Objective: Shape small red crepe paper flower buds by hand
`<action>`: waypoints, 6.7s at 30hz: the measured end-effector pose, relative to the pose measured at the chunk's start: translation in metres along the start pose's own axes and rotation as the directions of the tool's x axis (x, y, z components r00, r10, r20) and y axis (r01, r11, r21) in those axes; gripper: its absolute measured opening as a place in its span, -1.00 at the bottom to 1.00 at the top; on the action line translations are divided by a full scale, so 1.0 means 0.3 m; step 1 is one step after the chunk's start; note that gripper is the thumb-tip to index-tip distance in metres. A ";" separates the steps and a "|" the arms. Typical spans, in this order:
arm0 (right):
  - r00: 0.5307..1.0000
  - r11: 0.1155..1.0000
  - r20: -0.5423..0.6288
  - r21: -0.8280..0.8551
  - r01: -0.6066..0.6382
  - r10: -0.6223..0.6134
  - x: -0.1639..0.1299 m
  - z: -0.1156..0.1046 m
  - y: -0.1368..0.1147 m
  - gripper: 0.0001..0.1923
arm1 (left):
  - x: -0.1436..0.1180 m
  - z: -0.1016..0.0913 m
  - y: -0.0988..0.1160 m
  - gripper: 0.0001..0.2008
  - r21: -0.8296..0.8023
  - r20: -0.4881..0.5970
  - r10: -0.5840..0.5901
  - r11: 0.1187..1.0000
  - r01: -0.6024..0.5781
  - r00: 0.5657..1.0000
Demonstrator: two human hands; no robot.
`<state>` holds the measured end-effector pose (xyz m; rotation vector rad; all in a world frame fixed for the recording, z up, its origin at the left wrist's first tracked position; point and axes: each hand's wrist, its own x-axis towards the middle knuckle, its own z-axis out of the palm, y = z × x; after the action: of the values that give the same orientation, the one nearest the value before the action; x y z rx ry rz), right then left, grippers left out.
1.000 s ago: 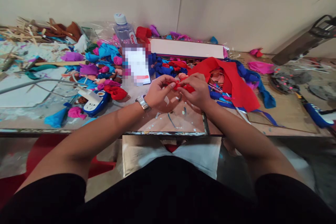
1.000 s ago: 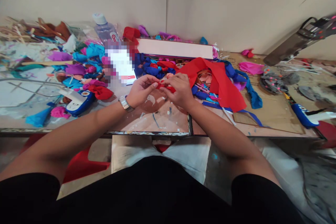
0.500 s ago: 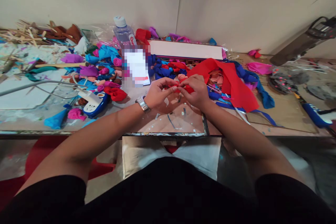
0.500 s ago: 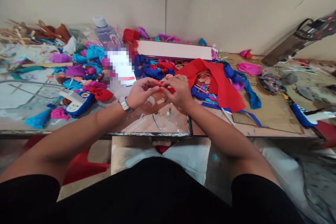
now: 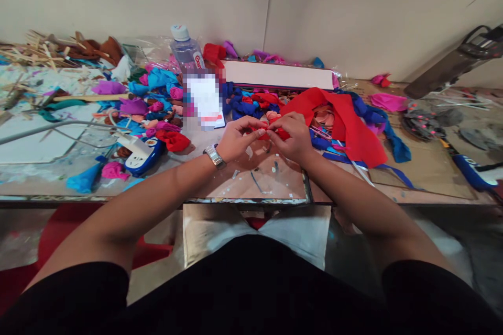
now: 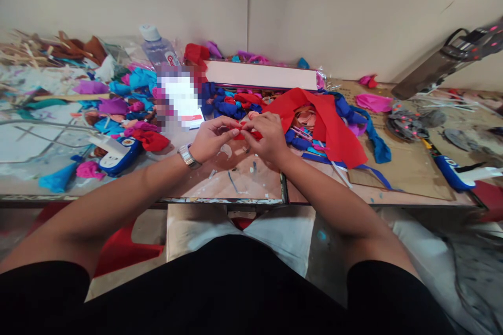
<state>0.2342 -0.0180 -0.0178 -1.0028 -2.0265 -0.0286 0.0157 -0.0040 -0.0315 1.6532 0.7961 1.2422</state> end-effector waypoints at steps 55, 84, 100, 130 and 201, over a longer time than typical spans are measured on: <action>0.995 0.981 -0.075 0.177 0.082 -0.070 0.013 0.000 0.006 -0.73 | 0.003 0.005 0.030 -0.40 -0.182 0.035 -0.196 0.963 0.199 0.980; 0.993 0.985 -0.112 0.172 -0.009 0.028 0.020 -0.011 -0.003 -0.63 | 0.007 0.005 0.003 -0.42 -0.124 0.009 -0.223 0.967 0.222 0.975; 0.997 0.997 0.050 0.042 0.059 -0.061 0.003 0.015 0.038 -0.65 | 0.003 -0.002 -0.014 -0.50 0.002 0.098 -0.051 0.999 0.051 0.994; 1.000 0.999 -0.023 0.039 0.022 -0.021 0.010 0.000 0.004 -0.58 | 0.001 -0.002 0.020 -0.40 0.024 0.091 -0.068 0.998 0.066 0.994; 1.000 0.987 -0.001 0.161 0.015 -0.015 0.010 0.010 0.008 -0.63 | 0.011 -0.009 -0.006 -0.54 0.024 0.010 0.032 0.999 -0.032 0.999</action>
<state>0.2329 -0.0133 -0.0183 -0.8859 -2.0012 0.1256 0.0141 0.0003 -0.0316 1.6967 0.7846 1.2502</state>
